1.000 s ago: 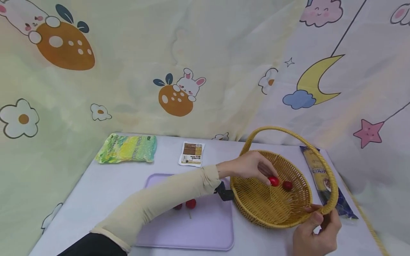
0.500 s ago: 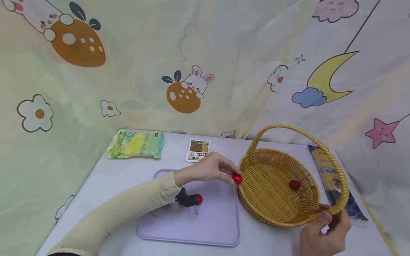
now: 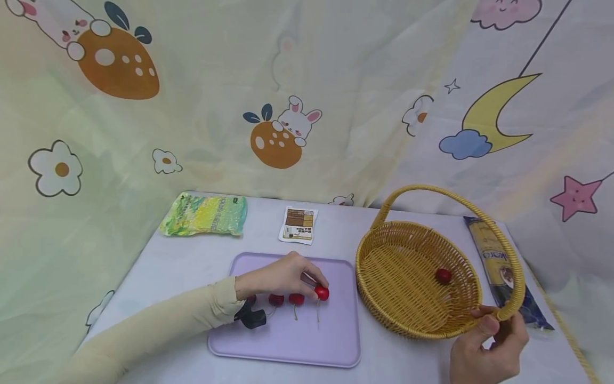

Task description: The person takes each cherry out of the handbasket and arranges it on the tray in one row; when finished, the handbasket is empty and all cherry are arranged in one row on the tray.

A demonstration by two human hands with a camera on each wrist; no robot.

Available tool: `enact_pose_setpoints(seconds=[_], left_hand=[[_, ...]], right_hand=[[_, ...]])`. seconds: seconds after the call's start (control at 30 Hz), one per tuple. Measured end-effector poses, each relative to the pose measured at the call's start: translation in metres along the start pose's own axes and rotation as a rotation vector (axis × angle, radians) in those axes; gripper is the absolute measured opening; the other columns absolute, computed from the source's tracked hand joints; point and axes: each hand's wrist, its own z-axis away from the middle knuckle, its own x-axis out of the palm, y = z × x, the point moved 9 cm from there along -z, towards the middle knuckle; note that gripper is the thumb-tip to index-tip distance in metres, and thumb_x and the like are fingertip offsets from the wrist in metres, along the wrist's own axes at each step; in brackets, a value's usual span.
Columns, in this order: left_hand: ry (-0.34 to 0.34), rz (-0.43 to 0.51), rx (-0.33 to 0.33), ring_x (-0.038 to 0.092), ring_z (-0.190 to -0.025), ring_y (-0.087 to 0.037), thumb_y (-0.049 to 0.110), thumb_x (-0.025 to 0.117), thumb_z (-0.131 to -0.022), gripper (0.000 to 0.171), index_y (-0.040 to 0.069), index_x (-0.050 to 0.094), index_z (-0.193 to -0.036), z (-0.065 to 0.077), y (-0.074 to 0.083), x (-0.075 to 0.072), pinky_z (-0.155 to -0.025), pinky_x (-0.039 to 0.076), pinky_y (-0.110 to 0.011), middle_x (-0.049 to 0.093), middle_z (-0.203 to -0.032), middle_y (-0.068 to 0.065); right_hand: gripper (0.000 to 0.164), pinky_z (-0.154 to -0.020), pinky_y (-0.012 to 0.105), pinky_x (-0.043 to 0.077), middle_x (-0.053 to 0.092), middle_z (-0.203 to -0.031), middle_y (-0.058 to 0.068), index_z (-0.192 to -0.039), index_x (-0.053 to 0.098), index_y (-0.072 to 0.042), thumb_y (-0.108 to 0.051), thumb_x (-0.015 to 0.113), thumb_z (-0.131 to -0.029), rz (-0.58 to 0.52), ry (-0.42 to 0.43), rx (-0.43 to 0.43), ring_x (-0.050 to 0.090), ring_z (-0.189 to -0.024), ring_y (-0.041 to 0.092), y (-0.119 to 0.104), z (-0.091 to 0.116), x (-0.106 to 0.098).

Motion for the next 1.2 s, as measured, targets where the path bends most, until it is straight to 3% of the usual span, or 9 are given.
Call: enact_pose_setpoints(seconds=[0.3, 0.8, 1.0, 1.2], left_hand=[[-0.046, -0.037, 0.025, 0.072, -0.089, 0.005, 0.004, 0.086, -0.085, 0.022, 0.008, 0.082, -0.106, 0.007, -0.007, 0.015, -0.078, 0.056, -0.011, 0.081, -0.100, 0.001], [-0.070, -0.087, 0.081, 0.070, -0.091, 0.006, 0.006, 0.086, -0.086, 0.022, 0.010, 0.081, -0.107, 0.007, -0.004, 0.022, -0.081, 0.056, -0.012, 0.080, -0.100, 0.003], [-0.081, -0.183, 0.062, 0.072, -0.102, -0.001, 0.013, 0.087, -0.086, 0.033, 0.011, 0.079, -0.118, 0.008, -0.001, 0.015, -0.089, 0.054, -0.013, 0.079, -0.114, 0.002], [-0.056, -0.211, 0.070, 0.074, -0.113, -0.016, 0.023, 0.081, -0.094, 0.041, 0.012, 0.074, -0.132, 0.001, 0.016, -0.005, -0.096, 0.054, -0.017, 0.074, -0.130, 0.000]], right_hand=[[0.034, -0.075, 0.005, 0.042, 0.058, -0.095, -0.030, -0.140, 0.059, -0.012, -0.026, 0.047, -0.111, -0.016, 0.002, -0.013, 0.056, -0.078, -0.014, 0.002, -0.001, 0.000], [0.033, -0.076, 0.006, 0.041, 0.057, -0.097, -0.031, -0.140, 0.058, -0.015, -0.027, 0.046, -0.112, 0.005, -0.015, -0.008, 0.056, -0.080, -0.014, 0.006, 0.000, 0.001], [0.034, -0.076, 0.005, 0.041, 0.057, -0.098, -0.032, -0.141, 0.058, -0.015, -0.027, 0.046, -0.112, 0.022, -0.019, 0.001, 0.056, -0.081, -0.015, 0.007, -0.001, 0.001], [0.034, -0.076, 0.004, 0.041, 0.056, -0.099, -0.032, -0.140, 0.058, -0.016, -0.028, 0.046, -0.111, 0.027, -0.020, 0.005, 0.056, -0.081, -0.015, 0.008, -0.001, 0.002]])
